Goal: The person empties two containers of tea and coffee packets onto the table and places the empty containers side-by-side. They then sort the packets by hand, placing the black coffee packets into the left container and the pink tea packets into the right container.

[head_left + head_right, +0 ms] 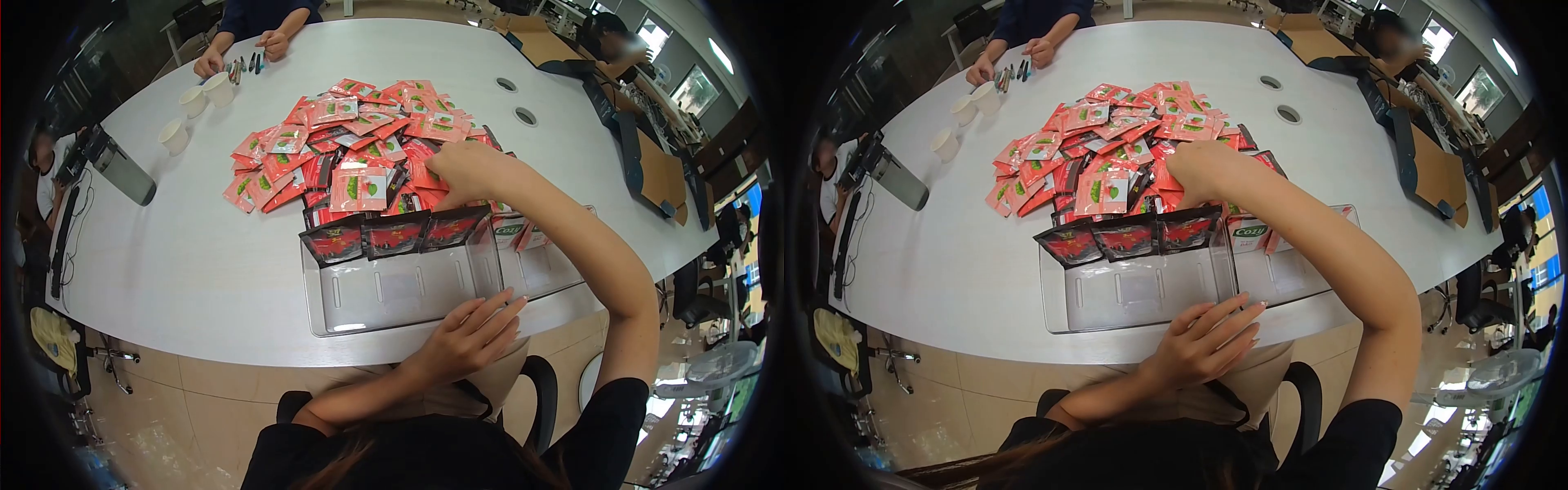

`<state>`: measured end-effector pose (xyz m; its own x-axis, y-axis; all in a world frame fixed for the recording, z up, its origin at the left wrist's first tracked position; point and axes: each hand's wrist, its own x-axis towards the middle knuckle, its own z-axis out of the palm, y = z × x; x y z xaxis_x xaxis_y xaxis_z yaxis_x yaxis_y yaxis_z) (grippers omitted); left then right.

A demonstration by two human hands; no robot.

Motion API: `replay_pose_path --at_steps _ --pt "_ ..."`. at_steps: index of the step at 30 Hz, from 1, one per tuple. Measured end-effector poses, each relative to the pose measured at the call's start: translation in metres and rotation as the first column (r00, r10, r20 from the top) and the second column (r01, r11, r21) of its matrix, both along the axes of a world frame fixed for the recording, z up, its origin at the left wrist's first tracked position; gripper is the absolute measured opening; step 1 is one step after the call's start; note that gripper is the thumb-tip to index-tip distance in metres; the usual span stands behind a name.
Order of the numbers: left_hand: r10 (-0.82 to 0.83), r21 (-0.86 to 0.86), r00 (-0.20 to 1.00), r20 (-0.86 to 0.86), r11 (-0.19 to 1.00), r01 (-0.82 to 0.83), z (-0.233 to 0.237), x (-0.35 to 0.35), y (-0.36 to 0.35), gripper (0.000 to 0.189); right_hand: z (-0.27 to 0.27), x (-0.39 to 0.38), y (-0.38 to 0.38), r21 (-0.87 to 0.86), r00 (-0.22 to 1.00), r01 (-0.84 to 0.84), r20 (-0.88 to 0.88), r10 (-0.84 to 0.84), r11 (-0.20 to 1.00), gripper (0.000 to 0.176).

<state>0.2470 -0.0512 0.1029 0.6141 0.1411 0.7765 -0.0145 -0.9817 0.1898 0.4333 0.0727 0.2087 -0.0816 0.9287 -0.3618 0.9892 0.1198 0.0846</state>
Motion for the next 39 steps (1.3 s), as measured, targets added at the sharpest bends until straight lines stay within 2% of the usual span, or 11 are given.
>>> replay_pose_path --at_steps 1,4,7,10,13,16,19,22,31,34,39 --pt "-0.001 0.000 1.000 -0.004 1.000 0.001 0.000 0.000 0.000 0.014 0.000 0.001 0.002 -0.039 0.999 0.030 -0.023 -0.031 0.999 0.045" --pt "-0.007 -0.003 1.000 -0.013 1.000 0.007 0.002 -0.002 0.001 0.015 -0.022 0.021 0.004 0.209 0.987 0.003 -0.160 0.032 0.978 0.039" --pt "-0.015 -0.006 1.000 -0.012 1.000 0.015 0.001 -0.001 0.001 0.016 -0.028 0.027 0.001 0.264 0.996 -0.019 -0.075 0.040 0.964 0.034" --pt "-0.024 -0.014 1.000 -0.004 1.000 0.024 0.001 -0.001 0.001 0.016 -0.024 0.028 0.003 0.326 0.989 0.047 -0.146 0.002 0.944 0.027" --pt "-0.034 -0.022 0.999 0.004 0.999 0.034 0.001 -0.002 0.001 0.016 -0.001 0.027 -0.003 0.203 0.898 0.248 -0.415 -0.147 0.947 0.019" --pt "-0.043 -0.022 0.999 0.017 0.999 0.043 0.001 -0.002 0.001 0.016 -0.007 0.039 -0.006 0.351 0.932 0.184 -0.358 -0.050 0.918 0.021" --pt "-0.051 -0.023 0.998 0.021 0.998 0.052 0.001 -0.002 0.002 0.017 -0.015 0.035 -0.012 0.508 0.997 0.071 -0.024 -0.068 0.858 0.017" --pt "-0.052 -0.024 0.998 0.025 0.998 0.052 0.001 -0.001 0.001 0.018 -0.020 0.031 -0.014 0.460 1.000 -0.010 -0.013 0.018 0.888 0.023" --pt "-0.046 -0.017 0.999 0.029 0.999 0.047 0.000 -0.001 0.001 0.019 -0.019 0.026 -0.009 0.168 0.998 -0.003 -0.062 0.014 0.986 0.052" --pt "-0.051 -0.017 0.998 0.024 0.999 0.051 0.000 -0.002 0.001 0.019 -0.022 0.025 -0.006 0.182 0.990 0.044 -0.139 -0.019 0.982 0.047" --pt "-0.045 -0.024 0.998 0.044 0.999 0.046 -0.001 0.000 0.000 0.019 -0.029 0.017 -0.003 0.274 0.998 0.012 0.062 -0.030 0.962 0.031"
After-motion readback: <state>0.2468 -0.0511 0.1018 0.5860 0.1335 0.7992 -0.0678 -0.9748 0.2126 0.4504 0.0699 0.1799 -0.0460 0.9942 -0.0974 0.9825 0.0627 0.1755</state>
